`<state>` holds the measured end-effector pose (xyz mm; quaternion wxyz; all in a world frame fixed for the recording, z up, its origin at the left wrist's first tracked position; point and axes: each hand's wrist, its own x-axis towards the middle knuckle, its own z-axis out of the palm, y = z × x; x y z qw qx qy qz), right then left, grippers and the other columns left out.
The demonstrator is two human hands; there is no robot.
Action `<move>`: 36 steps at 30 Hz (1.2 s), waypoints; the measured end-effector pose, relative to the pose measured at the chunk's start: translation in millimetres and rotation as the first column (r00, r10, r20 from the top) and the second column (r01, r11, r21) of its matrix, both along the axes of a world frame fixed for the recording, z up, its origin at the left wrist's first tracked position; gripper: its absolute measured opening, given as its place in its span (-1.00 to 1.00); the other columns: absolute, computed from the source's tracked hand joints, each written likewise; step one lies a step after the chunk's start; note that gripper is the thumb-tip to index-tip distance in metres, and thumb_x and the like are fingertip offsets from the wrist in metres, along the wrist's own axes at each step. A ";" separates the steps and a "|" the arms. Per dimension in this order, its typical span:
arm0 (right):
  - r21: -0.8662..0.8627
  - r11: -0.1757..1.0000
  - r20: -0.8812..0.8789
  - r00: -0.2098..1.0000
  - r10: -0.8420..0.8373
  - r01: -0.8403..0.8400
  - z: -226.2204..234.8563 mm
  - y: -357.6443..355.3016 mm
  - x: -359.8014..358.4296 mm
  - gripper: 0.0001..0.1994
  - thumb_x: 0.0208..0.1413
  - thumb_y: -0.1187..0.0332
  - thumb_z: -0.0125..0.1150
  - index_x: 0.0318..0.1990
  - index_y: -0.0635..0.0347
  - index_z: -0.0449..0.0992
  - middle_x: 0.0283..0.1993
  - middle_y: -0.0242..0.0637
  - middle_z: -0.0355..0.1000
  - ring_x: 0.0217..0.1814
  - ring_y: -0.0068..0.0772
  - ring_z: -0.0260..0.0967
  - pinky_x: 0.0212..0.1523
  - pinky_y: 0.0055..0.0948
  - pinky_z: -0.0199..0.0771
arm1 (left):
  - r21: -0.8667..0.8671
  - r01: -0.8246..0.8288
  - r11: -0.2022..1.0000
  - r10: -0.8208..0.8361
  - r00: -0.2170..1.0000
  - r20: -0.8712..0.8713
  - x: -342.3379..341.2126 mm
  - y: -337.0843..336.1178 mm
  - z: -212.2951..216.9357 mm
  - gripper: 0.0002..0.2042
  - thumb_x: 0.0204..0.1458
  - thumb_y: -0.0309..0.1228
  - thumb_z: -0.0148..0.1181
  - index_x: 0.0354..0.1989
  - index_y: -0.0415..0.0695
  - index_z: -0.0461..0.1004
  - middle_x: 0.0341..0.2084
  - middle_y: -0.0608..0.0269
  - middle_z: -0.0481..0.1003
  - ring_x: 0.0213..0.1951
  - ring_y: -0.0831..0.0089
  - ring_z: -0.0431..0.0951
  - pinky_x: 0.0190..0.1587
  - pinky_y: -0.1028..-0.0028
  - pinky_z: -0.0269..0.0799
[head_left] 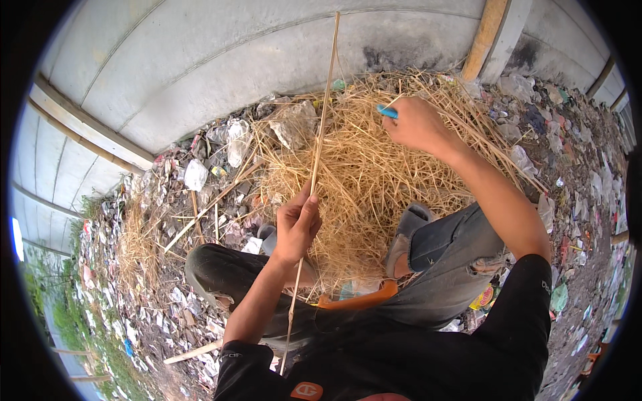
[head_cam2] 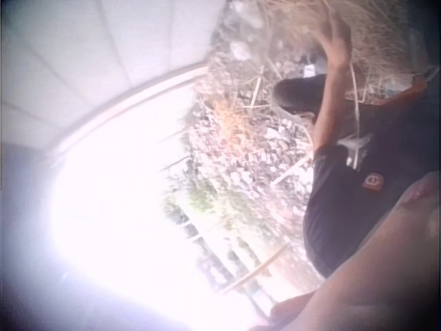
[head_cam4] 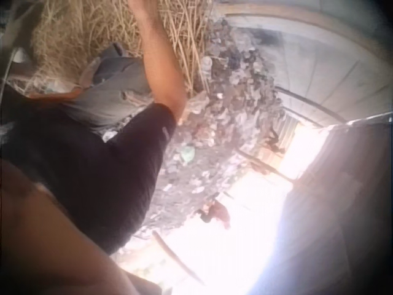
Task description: The person sits on a pile of straw and debris, using a utility knife to shave and smooth a long, thin wooden stick. They hold the stick with their left hand and scrape along its length with the knife in their right hand, occasionally rotating the stick to work on different sides.
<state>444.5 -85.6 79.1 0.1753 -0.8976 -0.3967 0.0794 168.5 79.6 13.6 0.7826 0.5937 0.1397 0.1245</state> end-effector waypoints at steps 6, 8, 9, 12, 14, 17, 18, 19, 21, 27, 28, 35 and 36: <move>0.034 0.987 0.115 0.982 0.151 -0.156 -8.2 44.9 -69.8 -0.83 0.08 0.47 0.19 -0.49 0.37 0.57 -0.58 -0.02 0.50 -0.55 -0.07 0.56 -0.47 -0.11 0.56 | 0.091 -0.007 0.996 0.001 0.998 0.069 7.6 0.7 -4.2 -0.50 0.41 -0.37 0.06 0.46 -0.26 0.19 -0.61 0.61 0.18 -0.63 0.80 0.11 -0.60 0.66 0.01; 0.091 0.978 0.176 0.970 0.167 -0.185 -22.1 57.0 -67.3 -0.85 0.07 0.50 0.17 -0.47 0.40 0.58 -0.57 -0.01 0.51 -0.50 -0.04 0.59 -0.51 -0.12 0.58 | 0.093 -0.025 0.995 0.019 0.998 0.067 8.7 1.5 -3.0 -0.50 0.41 -0.37 0.06 0.46 -0.26 0.20 -0.61 0.61 0.18 -0.62 0.80 0.11 -0.60 0.66 0.02; 0.077 0.980 0.200 0.966 0.167 -0.185 -21.7 61.6 -67.2 -0.85 0.07 0.50 0.17 -0.46 0.39 0.58 -0.57 -0.02 0.51 -0.50 -0.09 0.59 -0.53 -0.15 0.57 | 0.099 -0.044 0.994 0.037 0.997 0.065 8.4 1.1 -2.0 -0.51 0.40 -0.37 0.08 0.44 -0.28 0.24 -0.60 0.61 0.20 -0.59 0.80 0.14 -0.57 0.66 0.04; -0.039 0.984 0.198 0.964 0.178 -0.174 -16.9 73.4 -65.0 -0.81 0.17 0.47 0.12 -0.42 0.33 0.61 -0.44 -0.02 0.57 -0.43 -0.16 0.62 -0.53 -0.22 0.57 | 0.324 -0.110 0.940 0.121 0.993 -0.013 6.2 -0.3 2.1 -0.53 0.39 -0.38 0.11 0.40 -0.30 0.30 -0.59 0.61 0.26 -0.56 0.81 0.17 -0.56 0.66 0.06; -0.038 0.990 0.186 0.973 0.138 -0.133 -21.0 79.1 -54.7 -0.78 0.22 0.46 0.08 -0.42 0.31 0.61 -0.43 -0.06 0.56 -0.46 -0.26 0.57 -0.58 -0.30 0.51 | 0.372 -0.091 0.924 0.127 0.989 -0.072 4.0 -0.9 3.3 -0.55 0.37 -0.38 0.14 0.35 -0.38 0.34 -0.53 0.59 0.32 -0.52 0.81 0.20 -0.51 0.66 0.11; 0.125 0.992 0.164 0.985 -0.050 0.030 -37.4 82.9 7.2 -0.76 0.24 0.47 0.05 -0.44 0.33 0.59 -0.55 -0.16 0.49 -0.57 -0.44 0.43 -0.69 -0.40 0.36 | 0.363 -0.023 0.931 0.064 0.993 -0.101 -14.3 -27.8 -11.8 -0.54 0.37 -0.37 0.15 0.33 -0.43 0.34 -0.51 0.57 0.33 -0.49 0.79 0.22 -0.46 0.66 0.15; 0.186 0.970 0.142 0.972 -0.186 0.158 -32.7 69.9 48.1 -0.76 0.24 0.47 0.05 -0.44 0.33 0.59 -0.55 -0.16 0.48 -0.59 -0.44 0.41 -0.68 -0.36 0.36 | 0.403 0.017 0.915 -0.001 0.999 -0.040 -22.9 -44.7 -25.4 -0.53 0.37 -0.37 0.15 0.32 -0.45 0.33 -0.51 0.56 0.33 -0.48 0.79 0.22 -0.44 0.66 0.16; 0.173 0.966 0.215 0.949 -0.229 0.193 -27.9 54.3 84.8 -0.77 0.22 0.48 0.07 -0.44 0.34 0.59 -0.53 -0.13 0.50 -0.57 -0.38 0.44 -0.63 -0.28 0.42 | 0.391 0.061 0.919 -0.051 0.998 -0.037 -23.4 -45.2 -24.9 -0.53 0.37 -0.37 0.15 0.33 -0.46 0.32 -0.50 0.56 0.33 -0.47 0.79 0.22 -0.43 0.65 0.18; 0.122 0.960 0.253 0.927 -0.276 0.252 -19.8 44.5 103.7 -0.81 0.19 0.49 0.11 -0.41 0.35 0.61 -0.46 -0.06 0.55 -0.49 -0.24 0.52 -0.50 -0.17 0.51 | 0.293 0.135 0.946 -0.113 0.990 -0.088 -25.8 -41.3 -14.2 -0.52 0.37 -0.37 0.14 0.33 -0.47 0.31 -0.50 0.55 0.32 -0.45 0.78 0.23 -0.40 0.65 0.20; 0.031 0.991 0.232 0.964 -0.132 0.128 0.7 56.4 50.1 -0.82 0.09 0.52 0.09 -0.42 0.40 0.61 -0.46 0.02 0.55 -0.47 -0.09 0.57 -0.41 -0.07 0.57 | 0.228 -0.084 0.970 0.091 0.996 -0.019 -14.6 -12.5 -7.8 -0.56 0.38 -0.38 0.13 0.30 -0.43 0.36 -0.51 0.58 0.30 -0.46 0.81 0.19 -0.42 0.68 0.12; 0.014 0.996 0.181 0.980 -0.087 0.086 0.5 61.0 33.3 -0.82 0.09 0.51 0.09 -0.42 0.41 0.61 -0.48 0.02 0.54 -0.49 -0.09 0.57 -0.43 -0.08 0.57 | 0.208 -0.090 0.974 0.095 0.995 -0.017 -15.4 -9.8 -6.9 -0.59 0.38 -0.38 0.13 0.28 -0.41 0.38 -0.52 0.59 0.29 -0.48 0.82 0.18 -0.44 0.68 0.10; -0.041 0.977 0.084 0.974 0.210 -0.208 -14.5 79.1 -64.6 -0.83 0.10 0.49 0.15 -0.42 0.42 0.60 -0.52 0.02 0.53 -0.52 -0.07 0.57 -0.53 -0.14 0.56 | 0.186 -0.118 0.975 0.122 0.992 -0.010 -13.8 -4.0 -4.3 -0.62 0.39 -0.39 0.11 0.28 -0.33 0.39 -0.60 0.65 0.24 -0.58 0.85 0.13 -0.55 0.68 0.02; -0.045 0.973 0.099 0.968 0.231 -0.227 -18.2 79.0 -68.1 -0.84 0.10 0.49 0.16 -0.42 0.41 0.60 -0.52 0.01 0.53 -0.52 -0.07 0.57 -0.54 -0.15 0.55 | 0.172 -0.128 0.977 0.132 0.991 -0.009 -12.0 -4.3 -4.1 -0.60 0.39 -0.38 0.11 0.31 -0.34 0.37 -0.60 0.65 0.23 -0.59 0.85 0.13 -0.56 0.68 0.02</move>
